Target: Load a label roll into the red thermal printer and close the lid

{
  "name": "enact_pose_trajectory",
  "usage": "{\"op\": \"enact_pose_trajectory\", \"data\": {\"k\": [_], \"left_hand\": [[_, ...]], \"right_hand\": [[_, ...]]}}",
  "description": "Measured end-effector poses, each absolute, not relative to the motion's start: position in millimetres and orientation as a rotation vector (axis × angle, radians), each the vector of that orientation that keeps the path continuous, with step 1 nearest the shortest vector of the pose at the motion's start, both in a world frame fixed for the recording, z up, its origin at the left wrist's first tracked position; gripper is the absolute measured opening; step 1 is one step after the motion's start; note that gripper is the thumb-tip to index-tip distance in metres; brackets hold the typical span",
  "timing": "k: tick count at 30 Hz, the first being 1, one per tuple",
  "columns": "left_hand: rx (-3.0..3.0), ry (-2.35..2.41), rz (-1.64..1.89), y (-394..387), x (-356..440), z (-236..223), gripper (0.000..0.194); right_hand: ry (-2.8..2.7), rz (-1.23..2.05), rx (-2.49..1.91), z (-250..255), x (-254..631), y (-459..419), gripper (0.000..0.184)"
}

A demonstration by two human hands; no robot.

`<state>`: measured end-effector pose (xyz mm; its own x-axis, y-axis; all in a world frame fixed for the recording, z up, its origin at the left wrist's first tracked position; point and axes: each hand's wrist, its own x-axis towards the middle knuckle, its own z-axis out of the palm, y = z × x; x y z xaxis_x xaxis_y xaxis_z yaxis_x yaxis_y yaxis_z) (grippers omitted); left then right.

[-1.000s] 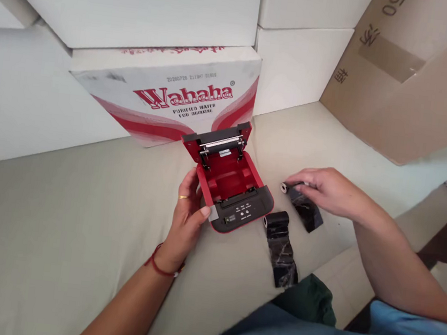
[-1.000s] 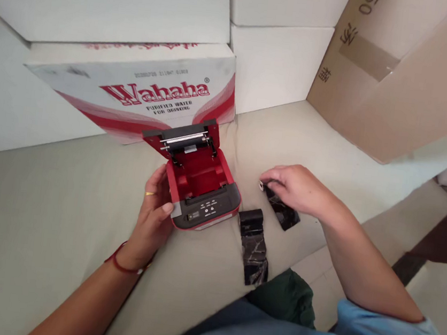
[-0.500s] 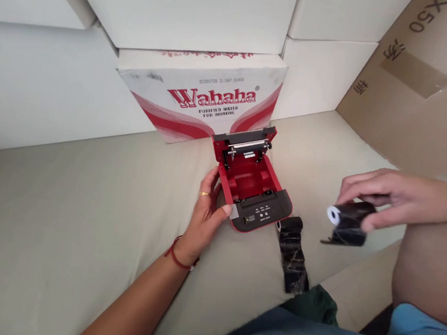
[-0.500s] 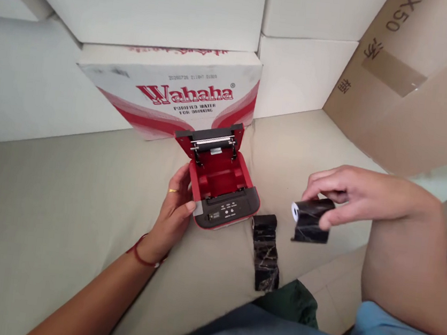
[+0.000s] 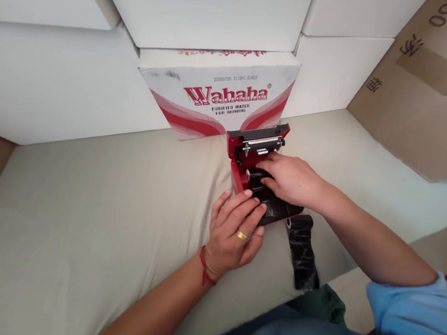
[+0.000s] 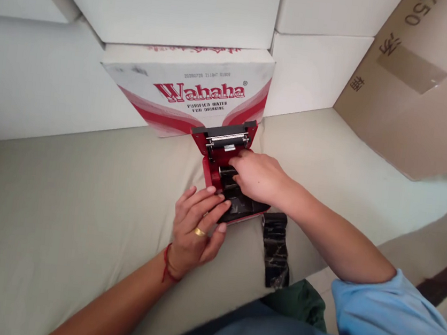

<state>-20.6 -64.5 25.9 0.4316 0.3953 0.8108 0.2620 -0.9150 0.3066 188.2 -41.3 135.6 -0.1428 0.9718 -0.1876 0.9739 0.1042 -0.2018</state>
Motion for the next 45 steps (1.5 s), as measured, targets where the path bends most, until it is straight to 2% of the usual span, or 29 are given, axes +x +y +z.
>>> {"op": "enact_pose_trajectory", "data": {"k": [3,6,9,11,13,15,17,19,22,25,30,36,41,45], "left_hand": [[2.583,0.588,1.491,-65,-19,28,0.043],[2.601,0.565,1.479,-64,-18,28,0.048],[2.619,0.556,1.479,-64,-18,27,0.055],[2.644,0.551,1.496,-64,-18,27,0.052],[2.667,0.537,1.511,-65,-18,27,0.048],[2.681,0.53,1.513,-65,-18,27,0.049],[2.682,0.54,1.517,-66,-17,26,0.052],[2.679,0.531,1.519,-67,-17,26,0.055],[2.657,0.48,1.508,-68,-18,27,0.058],[2.655,0.479,1.5,-69,-19,28,0.055],[2.685,0.512,1.518,-70,-21,27,0.055],[2.71,0.516,1.505,-71,-22,30,0.053],[2.725,0.53,1.448,-69,-26,30,0.053],[2.532,0.529,1.454,-55,-38,28,0.059]], "right_hand": [[2.278,-0.359,2.037,136,183,-36,0.046],[2.282,-0.342,2.033,134,183,-30,0.048],[2.44,-0.406,2.024,134,189,-33,0.039],[2.647,-0.542,2.035,136,197,-42,0.031],[2.847,-0.642,2.209,139,207,-53,0.025],[2.937,-0.551,2.608,138,218,-59,0.027],[2.872,-0.357,3.003,131,228,-55,0.033],[2.811,-0.363,3.14,120,236,-43,0.044],[2.867,-0.655,3.017,102,240,-26,0.064],[2.967,-0.81,2.884,94,234,-24,0.069],[3.077,-0.78,2.848,96,230,-52,0.063],[3.318,-0.754,2.526,82,239,-83,0.058],[3.36,-0.512,2.38,63,241,-95,0.042],[3.46,-0.504,2.37,52,237,-93,0.036]]}}
